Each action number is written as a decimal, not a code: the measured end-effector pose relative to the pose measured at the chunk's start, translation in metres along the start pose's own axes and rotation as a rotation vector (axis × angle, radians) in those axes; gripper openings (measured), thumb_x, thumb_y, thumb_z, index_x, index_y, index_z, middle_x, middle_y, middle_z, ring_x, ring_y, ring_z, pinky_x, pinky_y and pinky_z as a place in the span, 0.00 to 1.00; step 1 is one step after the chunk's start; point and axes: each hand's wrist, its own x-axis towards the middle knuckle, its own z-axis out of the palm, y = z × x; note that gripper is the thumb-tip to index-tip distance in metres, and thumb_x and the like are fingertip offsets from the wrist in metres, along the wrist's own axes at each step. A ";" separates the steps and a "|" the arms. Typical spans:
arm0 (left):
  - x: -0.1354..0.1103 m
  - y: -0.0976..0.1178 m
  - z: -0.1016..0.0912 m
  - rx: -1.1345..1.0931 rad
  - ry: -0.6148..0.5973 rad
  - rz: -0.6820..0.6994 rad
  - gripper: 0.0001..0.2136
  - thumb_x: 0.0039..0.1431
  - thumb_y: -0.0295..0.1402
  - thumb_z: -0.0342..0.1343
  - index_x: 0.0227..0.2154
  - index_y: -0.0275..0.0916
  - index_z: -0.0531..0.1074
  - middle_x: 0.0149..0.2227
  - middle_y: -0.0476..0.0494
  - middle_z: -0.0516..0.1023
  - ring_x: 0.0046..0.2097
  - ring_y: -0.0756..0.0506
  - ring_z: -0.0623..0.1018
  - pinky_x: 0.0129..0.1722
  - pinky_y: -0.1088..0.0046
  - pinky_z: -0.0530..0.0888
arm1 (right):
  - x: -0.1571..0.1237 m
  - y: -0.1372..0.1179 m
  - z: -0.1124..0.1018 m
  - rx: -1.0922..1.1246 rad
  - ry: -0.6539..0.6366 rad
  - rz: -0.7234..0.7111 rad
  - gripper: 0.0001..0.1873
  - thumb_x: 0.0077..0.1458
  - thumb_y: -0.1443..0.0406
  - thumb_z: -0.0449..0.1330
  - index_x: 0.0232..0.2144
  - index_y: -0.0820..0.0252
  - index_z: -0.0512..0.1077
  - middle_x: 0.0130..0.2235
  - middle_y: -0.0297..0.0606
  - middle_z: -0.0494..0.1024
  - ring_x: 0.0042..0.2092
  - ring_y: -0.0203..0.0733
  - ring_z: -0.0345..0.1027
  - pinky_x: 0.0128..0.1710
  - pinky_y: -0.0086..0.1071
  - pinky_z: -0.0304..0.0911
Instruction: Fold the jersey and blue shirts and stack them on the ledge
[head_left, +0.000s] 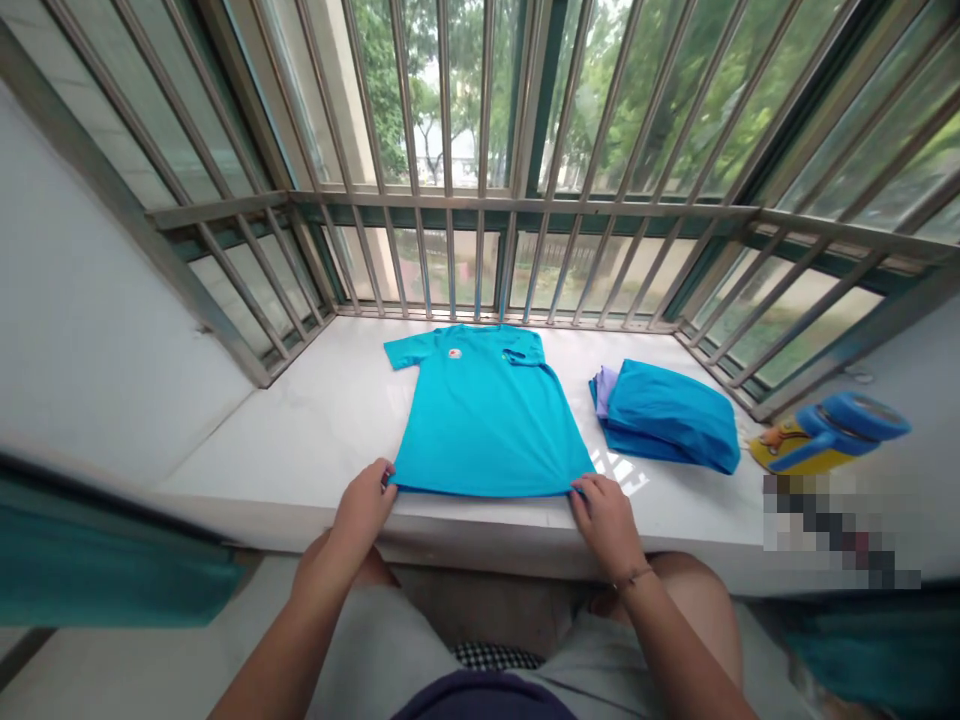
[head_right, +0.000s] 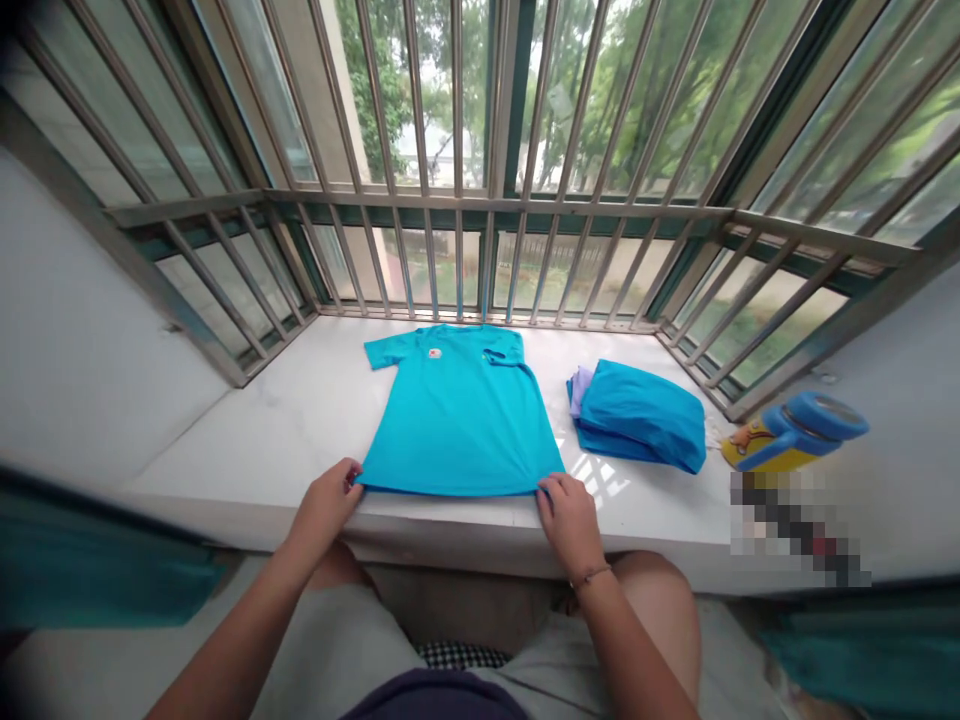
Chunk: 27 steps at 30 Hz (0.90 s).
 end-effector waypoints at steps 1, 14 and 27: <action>-0.008 -0.007 -0.003 -0.037 0.007 -0.022 0.08 0.63 0.28 0.56 0.44 0.44 0.73 0.36 0.47 0.81 0.39 0.42 0.81 0.42 0.69 0.73 | -0.004 0.000 0.001 0.013 0.032 -0.011 0.14 0.73 0.61 0.53 0.46 0.57 0.78 0.53 0.49 0.81 0.56 0.54 0.73 0.56 0.44 0.65; -0.034 -0.035 -0.006 -0.257 0.122 -0.118 0.15 0.62 0.43 0.56 0.49 0.45 0.74 0.33 0.50 0.82 0.35 0.43 0.83 0.38 0.70 0.75 | 0.004 0.005 -0.025 -0.043 -0.134 0.124 0.19 0.64 0.71 0.51 0.52 0.60 0.77 0.50 0.48 0.82 0.53 0.52 0.76 0.56 0.41 0.68; -0.061 -0.073 -0.028 -0.032 -0.154 0.308 0.16 0.65 0.36 0.51 0.46 0.46 0.84 0.44 0.38 0.86 0.47 0.37 0.85 0.51 0.61 0.81 | -0.051 -0.010 -0.053 -0.103 -0.393 0.129 0.15 0.64 0.72 0.55 0.46 0.53 0.77 0.48 0.41 0.80 0.46 0.46 0.78 0.40 0.33 0.67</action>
